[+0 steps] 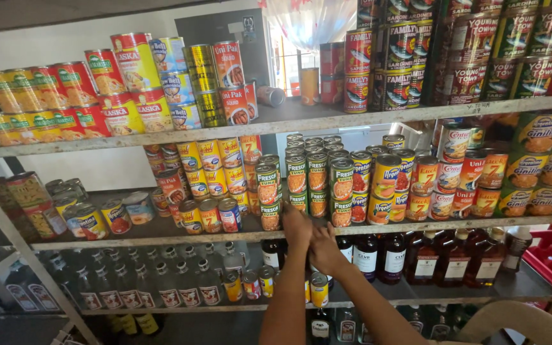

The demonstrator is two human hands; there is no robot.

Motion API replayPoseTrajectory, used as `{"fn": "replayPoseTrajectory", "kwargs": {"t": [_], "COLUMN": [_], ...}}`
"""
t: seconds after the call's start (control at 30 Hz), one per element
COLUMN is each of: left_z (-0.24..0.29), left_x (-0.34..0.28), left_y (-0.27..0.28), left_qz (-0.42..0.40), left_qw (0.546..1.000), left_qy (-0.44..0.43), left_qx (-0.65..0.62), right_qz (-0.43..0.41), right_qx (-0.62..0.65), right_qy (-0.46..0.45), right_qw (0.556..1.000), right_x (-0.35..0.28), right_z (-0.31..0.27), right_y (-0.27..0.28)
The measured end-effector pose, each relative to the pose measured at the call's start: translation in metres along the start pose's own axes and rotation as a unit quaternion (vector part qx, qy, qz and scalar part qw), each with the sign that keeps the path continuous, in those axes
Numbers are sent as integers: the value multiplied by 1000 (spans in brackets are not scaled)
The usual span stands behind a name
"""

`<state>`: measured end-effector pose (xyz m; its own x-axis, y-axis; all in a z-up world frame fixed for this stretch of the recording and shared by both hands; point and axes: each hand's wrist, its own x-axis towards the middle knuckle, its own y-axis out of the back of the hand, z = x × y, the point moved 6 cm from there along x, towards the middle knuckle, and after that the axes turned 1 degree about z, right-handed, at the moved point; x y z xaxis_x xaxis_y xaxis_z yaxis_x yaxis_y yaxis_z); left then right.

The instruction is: Restocking and organizing canned goods on grocery store shelves.

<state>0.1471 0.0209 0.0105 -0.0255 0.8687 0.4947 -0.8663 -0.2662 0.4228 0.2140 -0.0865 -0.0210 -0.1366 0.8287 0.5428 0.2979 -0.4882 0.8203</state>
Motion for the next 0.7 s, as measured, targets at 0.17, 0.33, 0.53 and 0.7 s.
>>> {"fn": "replayPoseTrajectory", "kwargs": {"t": [0.17,0.33,0.53,0.7], "left_z": [42,16,-2,12], "left_x": [-40,-53,-50,-60], "left_y": [49,41,45,47], "left_qz": [-6,-29,-45,-48], "left_qw": [998,995,983,964], "left_qy": [-40,-59,-115,-212], "left_qx": [-41,-71,-137,-155], "right_qz": [34,-68,-85,229], "right_qx": [-30,-70,-119,136], "right_qy": [-5,-115,-108,-48], "right_qw": [999,989,983,963], "right_x": [8,17,19,-12], "right_z": [-1,-34,-22,-2], "right_y": [-3,29,10,55]}}
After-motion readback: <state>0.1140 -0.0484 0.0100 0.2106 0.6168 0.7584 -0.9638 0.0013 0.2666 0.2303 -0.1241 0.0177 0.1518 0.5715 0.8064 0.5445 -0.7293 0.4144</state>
